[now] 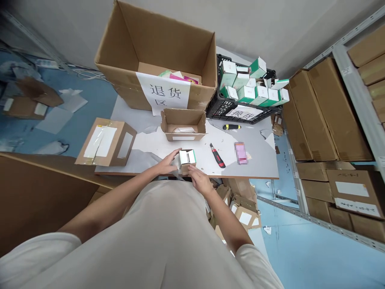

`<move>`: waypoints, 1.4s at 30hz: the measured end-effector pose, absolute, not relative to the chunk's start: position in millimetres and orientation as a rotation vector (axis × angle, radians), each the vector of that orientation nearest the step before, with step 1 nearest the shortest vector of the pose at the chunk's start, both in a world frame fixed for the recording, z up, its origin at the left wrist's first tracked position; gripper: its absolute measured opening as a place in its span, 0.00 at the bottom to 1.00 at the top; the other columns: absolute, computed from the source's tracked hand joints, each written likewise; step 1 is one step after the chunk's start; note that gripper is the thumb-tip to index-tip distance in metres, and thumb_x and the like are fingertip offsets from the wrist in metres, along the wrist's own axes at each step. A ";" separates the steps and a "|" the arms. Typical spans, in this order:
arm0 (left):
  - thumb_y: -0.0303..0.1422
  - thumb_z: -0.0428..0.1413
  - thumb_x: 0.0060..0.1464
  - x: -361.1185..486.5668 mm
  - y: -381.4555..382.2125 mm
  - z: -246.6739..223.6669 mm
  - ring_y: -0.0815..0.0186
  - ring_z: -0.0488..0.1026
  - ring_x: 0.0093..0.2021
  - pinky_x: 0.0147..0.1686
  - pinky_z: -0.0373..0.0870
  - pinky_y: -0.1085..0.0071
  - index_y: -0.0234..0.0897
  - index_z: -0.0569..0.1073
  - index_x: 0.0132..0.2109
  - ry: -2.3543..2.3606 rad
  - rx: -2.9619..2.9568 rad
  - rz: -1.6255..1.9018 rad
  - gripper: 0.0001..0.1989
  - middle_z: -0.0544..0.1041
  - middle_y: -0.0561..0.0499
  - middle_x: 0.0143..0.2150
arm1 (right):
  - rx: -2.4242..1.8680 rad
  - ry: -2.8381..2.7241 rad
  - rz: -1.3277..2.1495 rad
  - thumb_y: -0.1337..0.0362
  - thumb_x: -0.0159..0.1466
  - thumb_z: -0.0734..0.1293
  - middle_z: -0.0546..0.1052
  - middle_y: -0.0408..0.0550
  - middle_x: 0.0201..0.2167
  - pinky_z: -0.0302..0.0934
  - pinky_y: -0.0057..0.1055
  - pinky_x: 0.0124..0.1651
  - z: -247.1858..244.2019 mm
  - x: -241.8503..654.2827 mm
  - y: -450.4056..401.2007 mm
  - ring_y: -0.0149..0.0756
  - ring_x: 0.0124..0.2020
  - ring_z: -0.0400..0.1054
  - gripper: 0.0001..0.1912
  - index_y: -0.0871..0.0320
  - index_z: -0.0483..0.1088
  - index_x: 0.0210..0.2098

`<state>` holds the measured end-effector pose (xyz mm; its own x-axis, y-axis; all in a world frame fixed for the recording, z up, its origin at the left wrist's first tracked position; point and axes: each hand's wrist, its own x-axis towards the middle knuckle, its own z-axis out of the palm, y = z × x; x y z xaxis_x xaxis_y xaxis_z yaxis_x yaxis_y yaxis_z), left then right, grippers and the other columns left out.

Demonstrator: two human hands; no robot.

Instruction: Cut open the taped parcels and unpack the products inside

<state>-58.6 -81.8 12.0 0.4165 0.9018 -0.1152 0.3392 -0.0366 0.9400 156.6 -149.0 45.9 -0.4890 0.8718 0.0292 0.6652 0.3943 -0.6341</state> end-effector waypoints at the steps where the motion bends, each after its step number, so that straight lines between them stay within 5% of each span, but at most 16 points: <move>1: 0.33 0.59 0.44 -54.7 -81.8 17.1 0.52 0.62 0.63 0.58 0.64 0.55 0.36 0.54 0.66 1.173 1.578 0.689 0.41 0.62 0.39 0.64 | -1.398 -2.258 0.756 0.67 0.67 0.55 0.74 0.52 0.51 0.65 0.46 0.58 46.0 153.2 -145.2 0.41 0.57 0.66 0.15 0.51 0.70 0.46; 8: 0.40 0.55 0.56 -42.0 -69.8 43.2 0.51 0.57 0.64 0.61 0.58 0.52 0.39 0.67 0.58 1.056 2.094 0.775 0.24 0.60 0.39 0.63 | -1.625 -2.288 0.725 0.71 0.62 0.62 0.67 0.54 0.49 0.69 0.38 0.42 66.9 142.2 -115.3 0.41 0.46 0.69 0.18 0.54 0.64 0.52; 12: 0.49 0.61 0.47 -55.3 -65.0 40.6 0.45 0.57 0.61 0.60 0.56 0.47 0.38 0.73 0.53 0.972 2.306 0.630 0.29 0.64 0.37 0.59 | -1.634 -2.431 0.817 0.70 0.58 0.68 0.65 0.50 0.46 0.66 0.34 0.40 80.0 145.9 -100.5 0.39 0.41 0.68 0.32 0.52 0.57 0.59; 16: 0.53 0.62 0.42 -58.5 -63.5 44.1 0.46 0.60 0.58 0.56 0.59 0.49 0.38 0.74 0.47 0.991 2.322 0.583 0.29 0.66 0.39 0.56 | -1.628 -2.566 0.848 0.66 0.54 0.73 0.64 0.48 0.45 0.64 0.33 0.37 86.2 147.2 -88.0 0.37 0.36 0.68 0.34 0.51 0.59 0.57; 22: 0.45 0.61 0.44 -57.3 -74.5 65.3 0.54 0.68 0.44 0.48 0.64 0.56 0.36 0.70 0.42 1.128 2.371 0.505 0.21 0.70 0.44 0.41 | -1.601 -2.364 0.949 0.62 0.47 0.77 0.66 0.49 0.45 0.63 0.35 0.41 81.1 158.9 -80.2 0.40 0.42 0.67 0.33 0.56 0.61 0.48; 26: 0.34 0.57 0.46 -57.8 -96.0 59.4 0.55 0.71 0.43 0.50 0.64 0.56 0.36 0.69 0.38 1.277 2.333 0.561 0.11 0.72 0.43 0.42 | -1.610 -1.982 1.163 0.57 0.48 0.76 0.70 0.48 0.47 0.64 0.36 0.44 58.9 171.9 -89.1 0.37 0.41 0.68 0.36 0.55 0.58 0.51; 33: 0.44 0.64 0.43 -47.1 -104.7 23.5 0.49 0.66 0.57 0.52 0.68 0.55 0.36 0.64 0.46 1.236 2.136 0.782 0.27 0.67 0.35 0.56 | -1.577 -1.964 1.108 0.50 0.56 0.69 0.61 0.61 0.61 0.62 0.44 0.54 39.8 176.6 -107.4 0.47 0.58 0.62 0.41 0.56 0.52 0.62; 36: 0.43 0.63 0.45 -43.5 -100.9 17.3 0.51 0.66 0.59 0.52 0.69 0.56 0.37 0.63 0.47 1.193 2.109 0.831 0.26 0.67 0.36 0.57 | -1.523 -2.327 0.719 0.52 0.62 0.64 0.61 0.60 0.62 0.52 0.46 0.61 68.5 167.3 -103.2 0.48 0.63 0.54 0.30 0.57 0.59 0.60; 38: 0.41 0.64 0.45 -42.3 -99.9 14.4 0.52 0.67 0.58 0.52 0.70 0.56 0.38 0.62 0.47 1.181 2.108 0.852 0.26 0.68 0.37 0.55 | -1.475 -2.595 0.581 0.58 0.67 0.59 0.69 0.57 0.57 0.51 0.44 0.60 90.7 154.0 -97.8 0.45 0.58 0.60 0.17 0.56 0.66 0.53; 42: 0.37 0.65 0.43 -40.5 -102.4 4.0 0.52 0.68 0.56 0.50 0.71 0.56 0.38 0.60 0.48 1.208 2.085 0.941 0.29 0.68 0.37 0.54 | -1.816 -2.846 0.389 0.62 0.65 0.62 0.76 0.58 0.43 0.56 0.42 0.50 114.7 120.2 -89.8 0.47 0.46 0.69 0.11 0.60 0.67 0.45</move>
